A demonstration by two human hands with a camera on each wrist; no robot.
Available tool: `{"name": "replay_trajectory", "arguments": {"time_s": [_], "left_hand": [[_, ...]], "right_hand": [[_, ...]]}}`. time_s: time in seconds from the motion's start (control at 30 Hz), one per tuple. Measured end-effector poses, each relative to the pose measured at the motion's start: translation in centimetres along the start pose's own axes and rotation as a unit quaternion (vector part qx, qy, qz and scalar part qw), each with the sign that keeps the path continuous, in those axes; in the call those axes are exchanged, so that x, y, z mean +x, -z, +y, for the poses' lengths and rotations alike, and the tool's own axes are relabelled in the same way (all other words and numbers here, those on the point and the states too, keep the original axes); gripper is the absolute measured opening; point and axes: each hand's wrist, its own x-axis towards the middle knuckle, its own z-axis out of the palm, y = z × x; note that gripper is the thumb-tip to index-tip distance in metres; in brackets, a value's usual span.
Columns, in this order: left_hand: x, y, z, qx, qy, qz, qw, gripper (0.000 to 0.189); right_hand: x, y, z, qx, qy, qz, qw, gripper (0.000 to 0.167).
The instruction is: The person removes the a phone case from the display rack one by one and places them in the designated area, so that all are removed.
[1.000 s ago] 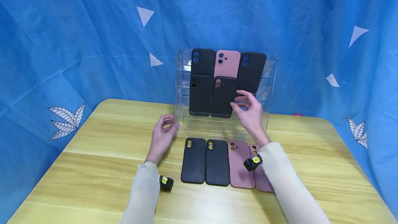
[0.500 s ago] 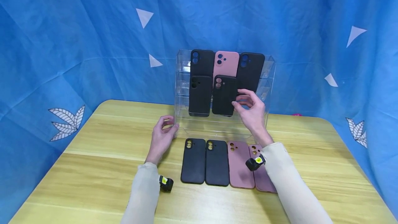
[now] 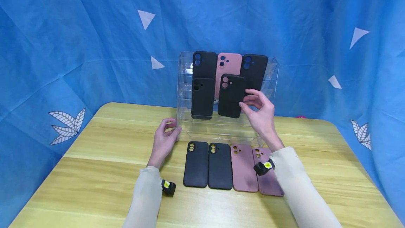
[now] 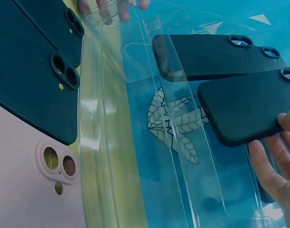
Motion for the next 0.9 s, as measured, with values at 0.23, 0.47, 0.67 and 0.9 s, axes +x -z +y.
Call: {"name": "replay_trajectory", "arguments": {"time_s": [0.23,0.47,0.67,0.9], "left_hand": [[0.0,0.0,0.0,-0.003,0.002,-0.003,1.0,0.033],[0.0,-0.1,0.0,0.002,0.004,0.0,1.0,0.032],[0.0,-0.1,0.0,0.001,0.005,0.001,1.0,0.033],[0.1,0.0,0.0,-0.004,0.006,-0.001,1.0,0.033]], "right_hand": [[-0.5,0.8,-0.4,0.001,0.003,-0.001,1.0,0.043],[-1.2,1.5,-0.6,0.008,0.001,0.003,1.0,0.042],[-1.6,2.2,-0.7,-0.003,0.003,0.0,1.0,0.042],[-2.3,2.9,-1.0,-0.002,-0.007,0.0,1.0,0.042]]}}
